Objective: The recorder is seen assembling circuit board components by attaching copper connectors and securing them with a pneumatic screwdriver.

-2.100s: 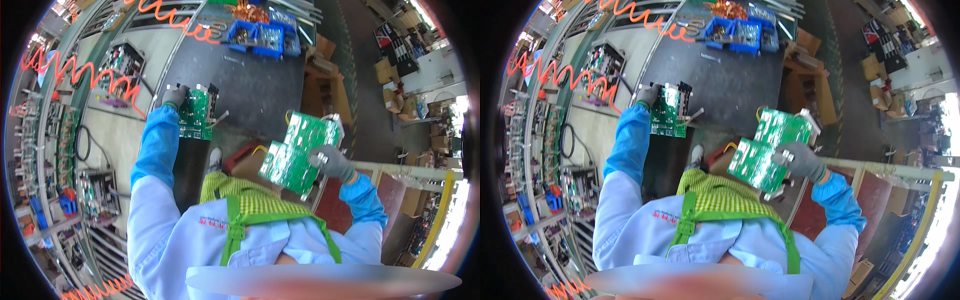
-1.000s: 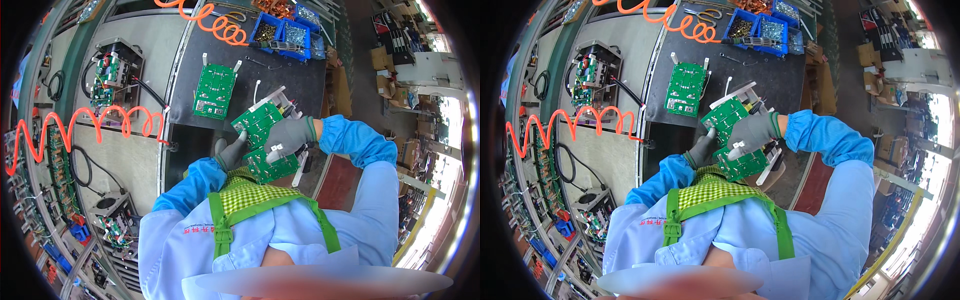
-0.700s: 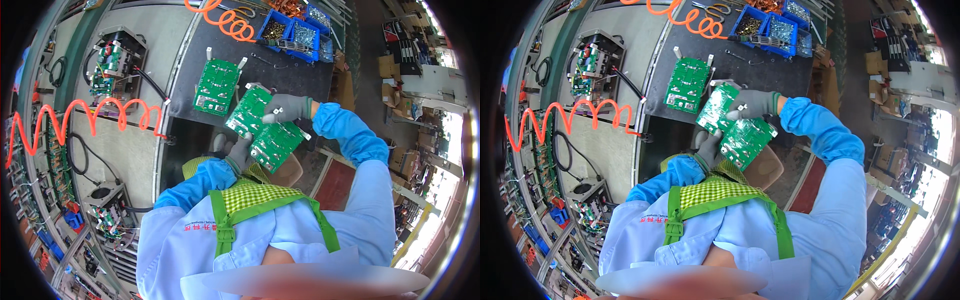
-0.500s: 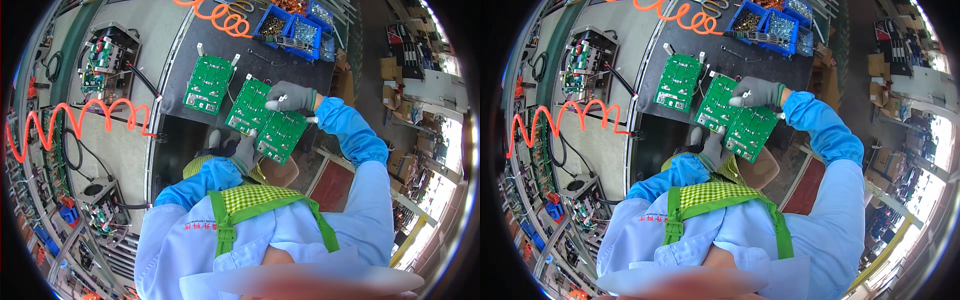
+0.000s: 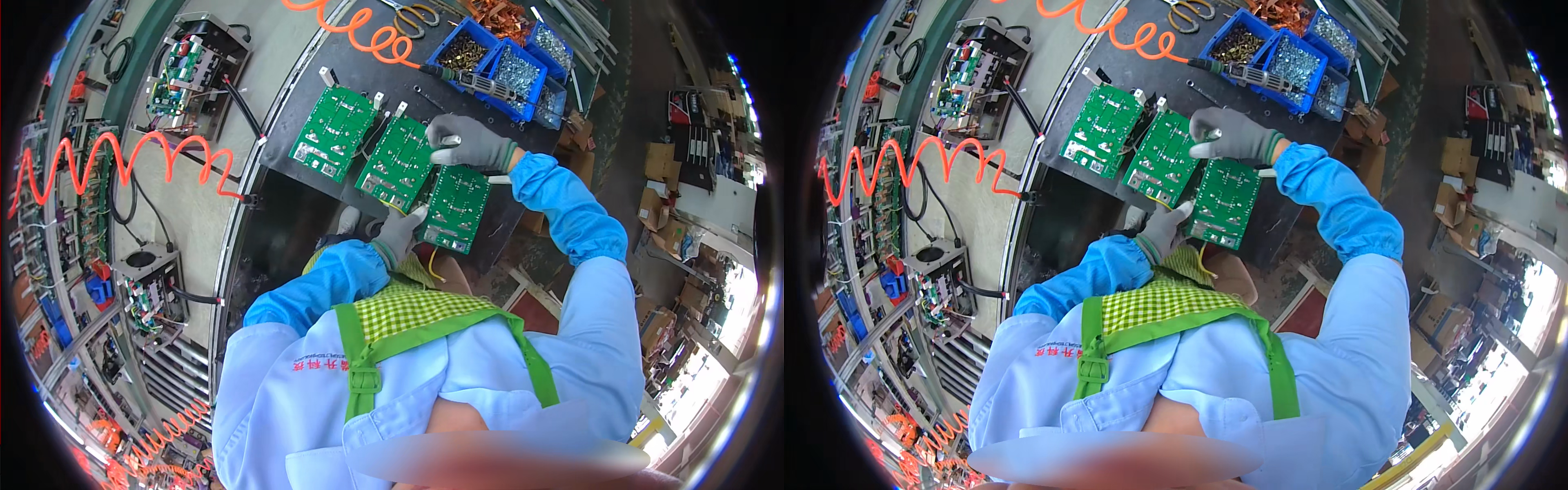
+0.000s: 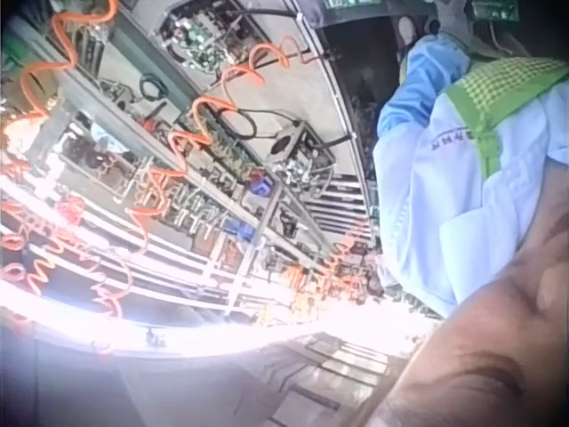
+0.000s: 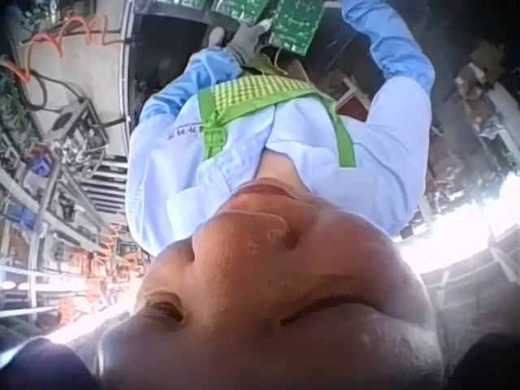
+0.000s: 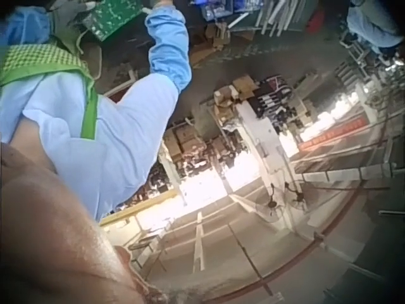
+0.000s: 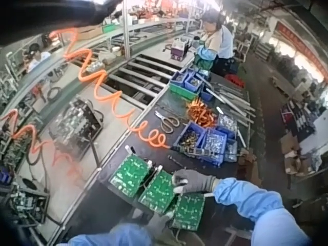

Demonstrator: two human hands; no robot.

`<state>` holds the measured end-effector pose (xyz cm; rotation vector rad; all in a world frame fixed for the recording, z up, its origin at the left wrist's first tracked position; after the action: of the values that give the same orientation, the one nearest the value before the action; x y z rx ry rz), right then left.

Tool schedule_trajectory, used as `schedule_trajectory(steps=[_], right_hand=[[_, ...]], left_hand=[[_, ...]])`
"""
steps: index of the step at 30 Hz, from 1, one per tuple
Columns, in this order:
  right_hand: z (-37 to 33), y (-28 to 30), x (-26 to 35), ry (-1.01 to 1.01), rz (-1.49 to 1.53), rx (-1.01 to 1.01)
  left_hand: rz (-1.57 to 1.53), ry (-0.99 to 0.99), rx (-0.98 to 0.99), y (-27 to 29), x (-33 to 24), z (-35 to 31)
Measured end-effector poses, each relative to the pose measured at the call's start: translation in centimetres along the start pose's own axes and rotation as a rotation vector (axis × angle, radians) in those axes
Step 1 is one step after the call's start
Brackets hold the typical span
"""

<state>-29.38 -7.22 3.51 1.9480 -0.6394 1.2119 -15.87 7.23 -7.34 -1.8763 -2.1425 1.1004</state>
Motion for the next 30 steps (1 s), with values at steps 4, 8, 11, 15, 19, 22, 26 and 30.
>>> schedule_trajectory(steps=[4, 8, 11, 15, 19, 22, 26, 30], right_hand=[[-5.5, 4.1, -2.2, -0.156, -0.002, -0.142], [-9.4, 0.5, -4.5, -0.606, -0.328, 0.267], [-7.4, -1.4, -4.5, -0.539, -0.473, 0.219], [-5.4, -2.2, -5.7, -0.511, -0.497, 0.177], [-5.4, -2.8, -6.7, -0.443, -0.451, 0.174], [-5.3, -2.2, -8.1, -0.441, -0.430, 0.200], [-5.4, 0.6, -7.2, -0.472, -0.365, 0.079], [-6.2, 3.2, -10.4, -0.669, -0.257, -0.058]], left_hand=[[0.061, 0.053, 0.023, 0.2, 0.4, -0.2], [0.057, 0.091, 0.049, 0.7, -0.3, -1.8], [0.132, 0.074, -0.001, 1.4, -1.4, -3.1], [0.578, -0.087, -0.091, 10.7, -2.6, -2.3], [0.808, -0.034, -0.330, 22.4, -4.4, -8.8], [1.196, -0.167, -0.822, 35.9, -7.4, -15.9], [1.359, 0.157, -1.223, 46.1, -11.5, -25.6], [1.620, 0.011, -1.202, 50.5, -16.3, -23.9]])
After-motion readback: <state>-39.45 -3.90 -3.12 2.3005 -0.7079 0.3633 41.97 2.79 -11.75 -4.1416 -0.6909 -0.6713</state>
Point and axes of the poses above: each hand's wrist, its own z-axis towards the middle knuckle, its own y-axis out of the back of the hand, x = y × z, the point moved 9 cm from there along z, towards the middle knuckle, and after that the axes turned 6 degrees about z, right-handed, at the moved point
